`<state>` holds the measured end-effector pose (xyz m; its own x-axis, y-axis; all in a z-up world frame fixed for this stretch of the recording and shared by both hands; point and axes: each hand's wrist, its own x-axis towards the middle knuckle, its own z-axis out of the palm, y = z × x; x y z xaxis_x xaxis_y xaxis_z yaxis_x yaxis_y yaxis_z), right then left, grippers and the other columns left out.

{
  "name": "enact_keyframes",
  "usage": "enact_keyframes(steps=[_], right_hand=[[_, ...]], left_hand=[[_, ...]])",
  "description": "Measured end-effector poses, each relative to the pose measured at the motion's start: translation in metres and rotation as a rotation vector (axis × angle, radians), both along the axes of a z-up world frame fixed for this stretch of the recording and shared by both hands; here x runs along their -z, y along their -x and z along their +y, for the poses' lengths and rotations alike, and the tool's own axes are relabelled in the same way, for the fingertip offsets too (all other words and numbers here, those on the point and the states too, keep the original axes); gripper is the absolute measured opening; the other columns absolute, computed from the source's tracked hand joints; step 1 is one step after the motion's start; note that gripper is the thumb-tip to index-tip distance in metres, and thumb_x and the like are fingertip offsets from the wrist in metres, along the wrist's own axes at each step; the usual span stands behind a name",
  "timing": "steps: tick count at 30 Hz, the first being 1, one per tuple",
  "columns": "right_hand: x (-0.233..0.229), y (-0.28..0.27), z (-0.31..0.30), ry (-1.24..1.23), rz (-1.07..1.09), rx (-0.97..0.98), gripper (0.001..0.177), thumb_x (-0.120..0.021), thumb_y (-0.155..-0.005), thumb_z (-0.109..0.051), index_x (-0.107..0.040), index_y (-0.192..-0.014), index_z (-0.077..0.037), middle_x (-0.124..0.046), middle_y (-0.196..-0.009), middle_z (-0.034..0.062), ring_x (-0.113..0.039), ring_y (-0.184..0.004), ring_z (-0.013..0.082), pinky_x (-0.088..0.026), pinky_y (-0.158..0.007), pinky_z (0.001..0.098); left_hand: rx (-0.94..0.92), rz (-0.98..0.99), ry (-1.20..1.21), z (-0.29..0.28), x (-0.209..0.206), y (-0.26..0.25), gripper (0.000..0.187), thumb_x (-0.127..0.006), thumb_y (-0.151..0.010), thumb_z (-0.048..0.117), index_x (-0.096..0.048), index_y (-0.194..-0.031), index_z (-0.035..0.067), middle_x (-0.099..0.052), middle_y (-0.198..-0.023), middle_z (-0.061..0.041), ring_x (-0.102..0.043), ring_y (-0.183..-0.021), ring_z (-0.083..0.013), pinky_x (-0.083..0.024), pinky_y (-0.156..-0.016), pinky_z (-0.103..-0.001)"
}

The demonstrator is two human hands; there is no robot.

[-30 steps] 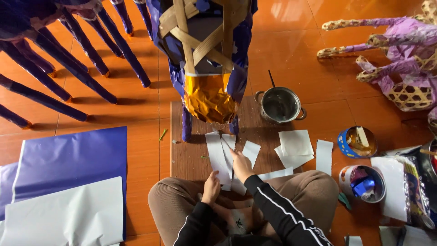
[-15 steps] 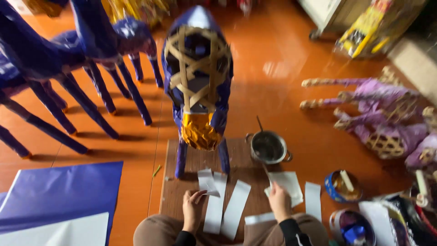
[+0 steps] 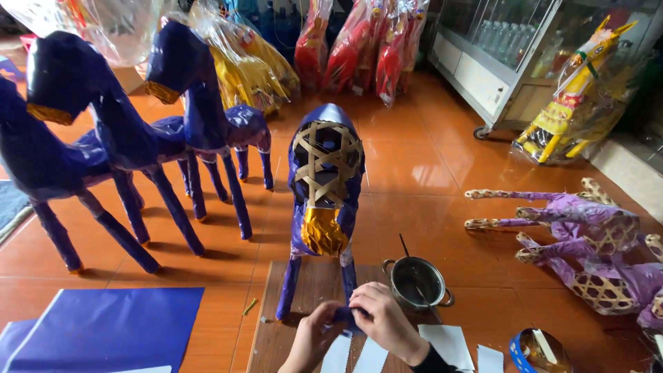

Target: Applying blue paper strips to a wicker animal frame to cover it.

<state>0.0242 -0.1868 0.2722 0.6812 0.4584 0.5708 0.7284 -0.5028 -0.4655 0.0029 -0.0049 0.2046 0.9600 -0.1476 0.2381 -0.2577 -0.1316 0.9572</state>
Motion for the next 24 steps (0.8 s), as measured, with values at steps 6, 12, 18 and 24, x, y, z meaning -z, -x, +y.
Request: enact_keyframes(steps=[6, 12, 18, 24], right_hand=[[-0.063, 0.002, -0.043, -0.437, 0.129, -0.175, 0.015, -0.062, -0.081, -0.008, -0.072, -0.092, -0.011, -0.069, -0.101, 0.0043, -0.063, -0.082, 0.0124, -0.055, -0.069, 0.0254], [-0.130, -0.012, -0.058, -0.602, 0.133, -0.320, 0.024, -0.049, -0.100, -0.027, -0.066, -0.099, -0.011, -0.069, -0.102, 0.0082, -0.066, -0.091, 0.0164, -0.057, -0.082, 0.0333], [-0.234, -0.063, -0.024, -0.756, 0.015, 0.142, 0.024, -0.053, -0.102, -0.019, -0.064, -0.088, -0.003, -0.057, -0.059, 0.0083, -0.055, -0.045, 0.0143, -0.046, -0.048, 0.0256], [-0.268, -0.083, -0.008, -0.730, 0.070, 0.071, 0.029, -0.048, -0.092, -0.001, -0.068, -0.113, -0.004, -0.040, -0.060, -0.0012, -0.039, -0.038, 0.0062, -0.032, -0.031, 0.0213]], left_hand=[[-0.072, 0.052, -0.230, 0.058, -0.007, 0.007, 0.012, -0.081, -0.074, 0.008, -0.076, -0.084, 0.013, -0.080, -0.093, 0.000, -0.079, -0.079, -0.0099, -0.067, -0.073, -0.021], [-0.152, -0.479, -0.096, 0.114, -0.137, 0.013, 0.018, -0.073, -0.074, 0.001, -0.070, -0.088, 0.011, -0.068, -0.105, -0.003, -0.068, -0.086, -0.0131, -0.063, -0.077, -0.028], [-0.478, -0.726, 0.206, 0.093, -0.282, -0.057, 0.015, -0.065, -0.100, -0.001, -0.058, -0.111, 0.006, -0.055, -0.086, -0.008, -0.055, -0.072, -0.0139, -0.046, -0.060, -0.026], [-0.478, -0.630, -0.050, 0.098, -0.322, -0.115, 0.036, -0.046, -0.101, -0.008, -0.058, -0.132, 0.007, -0.043, -0.068, 0.002, -0.037, -0.054, -0.0049, -0.033, -0.048, -0.017]])
